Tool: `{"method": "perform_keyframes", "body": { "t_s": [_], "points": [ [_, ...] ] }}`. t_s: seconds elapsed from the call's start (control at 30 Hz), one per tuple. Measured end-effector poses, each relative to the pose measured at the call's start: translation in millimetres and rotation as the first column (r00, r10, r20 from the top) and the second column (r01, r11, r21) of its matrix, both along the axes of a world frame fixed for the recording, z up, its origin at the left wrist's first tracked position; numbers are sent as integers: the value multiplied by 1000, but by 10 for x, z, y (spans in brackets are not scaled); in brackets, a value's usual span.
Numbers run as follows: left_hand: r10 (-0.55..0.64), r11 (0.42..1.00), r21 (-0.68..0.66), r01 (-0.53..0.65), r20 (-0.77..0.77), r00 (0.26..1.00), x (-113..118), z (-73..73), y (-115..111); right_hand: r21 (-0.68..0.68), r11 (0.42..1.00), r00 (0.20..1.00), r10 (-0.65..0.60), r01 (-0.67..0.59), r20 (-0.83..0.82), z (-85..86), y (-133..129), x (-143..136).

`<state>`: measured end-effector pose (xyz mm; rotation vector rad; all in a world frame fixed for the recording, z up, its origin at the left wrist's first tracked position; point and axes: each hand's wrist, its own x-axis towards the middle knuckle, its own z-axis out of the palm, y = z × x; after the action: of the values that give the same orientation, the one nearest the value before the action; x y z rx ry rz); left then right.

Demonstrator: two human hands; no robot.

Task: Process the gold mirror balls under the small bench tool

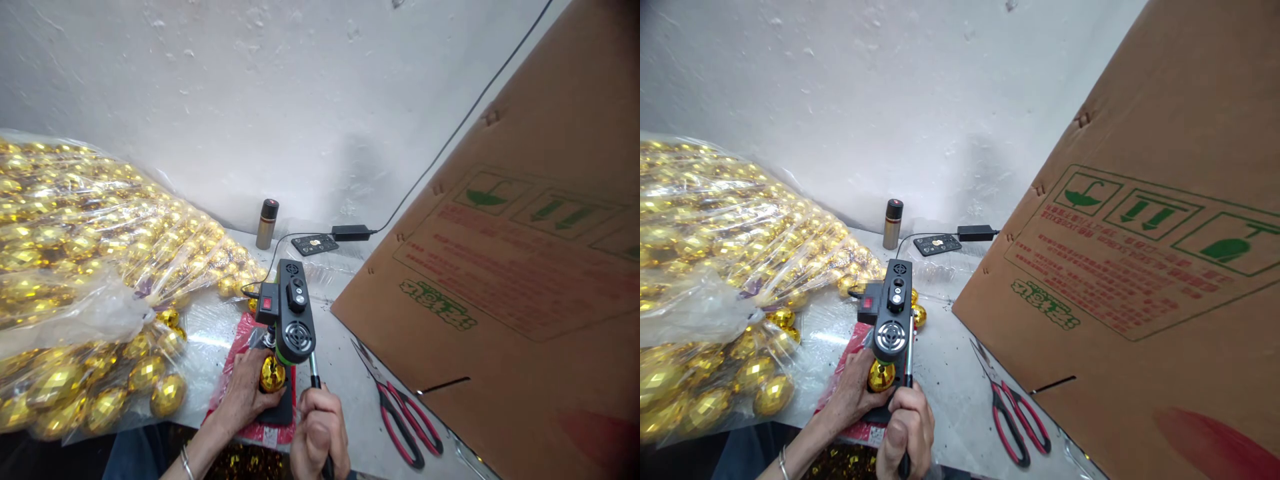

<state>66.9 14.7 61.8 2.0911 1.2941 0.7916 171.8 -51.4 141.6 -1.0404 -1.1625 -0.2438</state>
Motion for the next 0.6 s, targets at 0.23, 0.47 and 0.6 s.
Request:
{"method": "perform_keyframes", "body": {
  "t_s": [0.23, 0.47, 0.6],
  "points": [
    [-11, 999, -31, 12, 14, 1000, 3, 53, -2, -30, 999, 999, 23, -22, 29, -61, -39, 46],
    [0, 999, -46, 1, 19, 1000, 7, 52, 3, 55, 998, 1000, 3, -3, 3, -81, 40, 26],
    [-5, 998, -61, 7, 43, 999, 27, 34, 1, 106, 994, 999, -21, 18, 30, -82, 103, 51]
  ]
}}
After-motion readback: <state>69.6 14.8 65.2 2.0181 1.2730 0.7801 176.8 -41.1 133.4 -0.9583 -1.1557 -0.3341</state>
